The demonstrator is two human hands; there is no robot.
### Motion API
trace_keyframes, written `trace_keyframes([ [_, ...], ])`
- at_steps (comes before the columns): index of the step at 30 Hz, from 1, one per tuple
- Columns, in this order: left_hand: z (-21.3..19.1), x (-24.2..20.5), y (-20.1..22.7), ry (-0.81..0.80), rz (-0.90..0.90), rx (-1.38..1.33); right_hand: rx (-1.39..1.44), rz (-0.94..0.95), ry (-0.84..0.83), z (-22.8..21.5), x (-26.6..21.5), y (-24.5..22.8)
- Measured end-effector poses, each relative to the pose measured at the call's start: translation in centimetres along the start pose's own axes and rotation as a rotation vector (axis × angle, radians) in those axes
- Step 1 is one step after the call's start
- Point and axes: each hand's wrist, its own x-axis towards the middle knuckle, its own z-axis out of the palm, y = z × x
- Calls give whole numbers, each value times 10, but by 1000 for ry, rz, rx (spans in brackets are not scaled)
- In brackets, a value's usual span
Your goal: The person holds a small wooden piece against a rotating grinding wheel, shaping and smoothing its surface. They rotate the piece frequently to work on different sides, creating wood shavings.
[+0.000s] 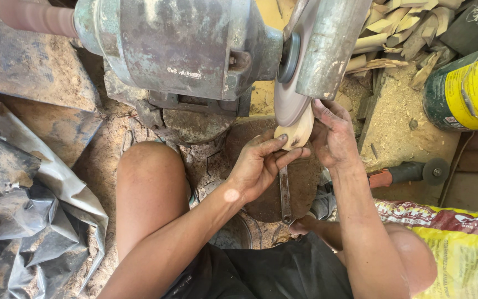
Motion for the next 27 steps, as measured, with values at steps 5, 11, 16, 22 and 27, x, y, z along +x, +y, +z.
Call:
trace_keyframes([
  [5,0,-1,0,-6,2,0,9,-7,-21,3,-2,0],
  [11,0,-3,3,8,-2,22,-19,4,-34,10,-6,-3],
  [16,-2,-4,3,1,1,11,-1,-1,-49,11,-5,-1],
  [22,-5,-5,4,7,-1,11,-21,-7,-56,12,-7,0],
  [27,-8,-10,5,57,-26,29,7,-14,-87,13,-9,7],
])
